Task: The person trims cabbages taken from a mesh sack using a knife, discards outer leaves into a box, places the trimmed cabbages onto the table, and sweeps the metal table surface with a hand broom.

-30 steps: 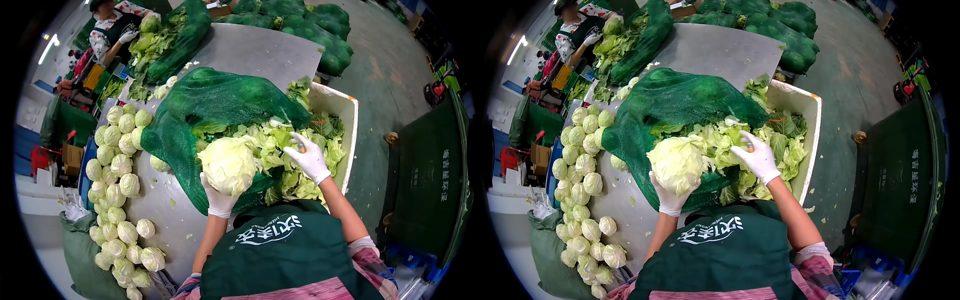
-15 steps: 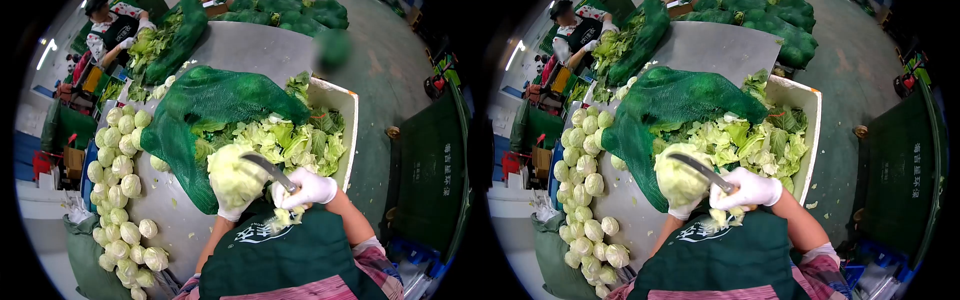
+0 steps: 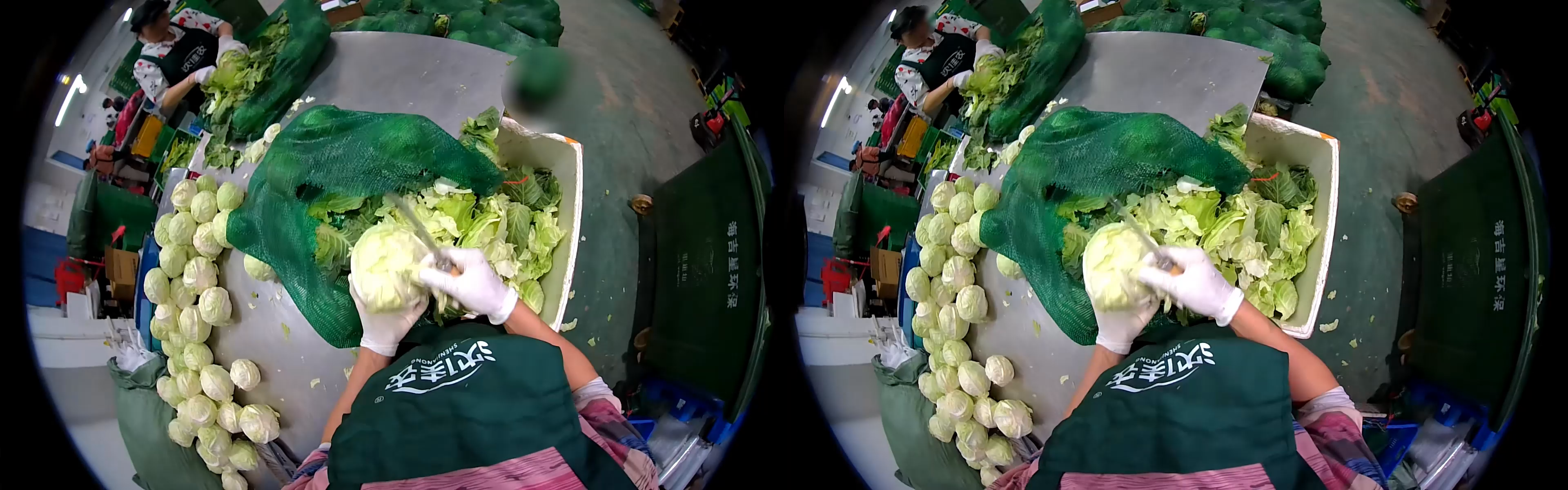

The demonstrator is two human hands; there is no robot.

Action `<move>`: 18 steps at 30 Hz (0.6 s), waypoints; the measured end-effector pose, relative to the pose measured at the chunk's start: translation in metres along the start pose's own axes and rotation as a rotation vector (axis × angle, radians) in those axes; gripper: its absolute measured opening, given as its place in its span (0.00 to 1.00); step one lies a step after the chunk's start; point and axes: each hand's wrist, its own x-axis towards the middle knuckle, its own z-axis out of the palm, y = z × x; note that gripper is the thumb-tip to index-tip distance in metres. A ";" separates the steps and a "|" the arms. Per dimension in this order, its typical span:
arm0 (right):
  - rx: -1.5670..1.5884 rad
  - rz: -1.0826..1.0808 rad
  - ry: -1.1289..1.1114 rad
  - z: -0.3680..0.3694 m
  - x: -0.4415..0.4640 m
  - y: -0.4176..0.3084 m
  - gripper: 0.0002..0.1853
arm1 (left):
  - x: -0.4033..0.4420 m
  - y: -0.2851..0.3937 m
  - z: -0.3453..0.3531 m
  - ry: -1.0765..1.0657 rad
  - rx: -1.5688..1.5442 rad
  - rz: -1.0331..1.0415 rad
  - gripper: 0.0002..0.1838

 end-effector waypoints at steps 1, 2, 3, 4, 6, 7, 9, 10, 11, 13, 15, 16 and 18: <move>-0.068 -0.116 -0.098 0.003 -0.004 0.000 0.15 | 0.002 0.001 0.004 0.028 0.106 0.057 0.45; -0.172 -0.303 -0.056 0.005 -0.002 0.009 0.16 | 0.006 0.002 0.008 0.052 0.215 0.112 0.46; -0.276 -0.490 -0.012 0.005 0.005 0.022 0.17 | 0.007 0.003 0.007 0.038 0.247 0.121 0.46; -0.420 -0.779 0.150 0.005 0.021 0.043 0.24 | 0.008 0.004 0.006 0.024 0.278 0.131 0.46; -0.528 -0.772 0.159 0.011 0.018 0.032 0.27 | 0.012 0.001 0.010 0.017 0.347 0.208 0.45; -0.632 -0.762 0.165 0.016 0.017 0.028 0.30 | 0.012 0.000 0.010 0.019 0.377 0.227 0.44; -0.876 -0.801 0.155 0.024 0.024 0.034 0.34 | 0.012 -0.002 0.010 0.025 0.437 0.267 0.42; -0.896 -0.786 0.169 0.028 0.028 0.036 0.28 | 0.018 0.006 -0.008 -0.266 0.190 0.088 0.41; -0.916 -0.771 0.183 0.029 0.032 0.038 0.24 | 0.019 0.006 -0.007 -0.414 0.058 0.007 0.41; -0.857 -0.746 0.145 0.029 0.031 0.047 0.18 | 0.021 0.003 -0.004 -0.272 0.193 0.117 0.42; -0.595 -0.720 -0.059 0.021 0.026 0.054 0.11 | 0.018 0.000 0.011 0.017 0.442 0.324 0.43; -0.465 -0.452 -0.257 0.007 0.015 0.049 0.12 | 0.016 0.004 0.014 0.040 0.261 0.225 0.46; -0.315 -0.056 -0.342 -0.022 -0.004 0.016 0.17 | 0.014 0.014 0.018 0.017 0.098 0.163 0.49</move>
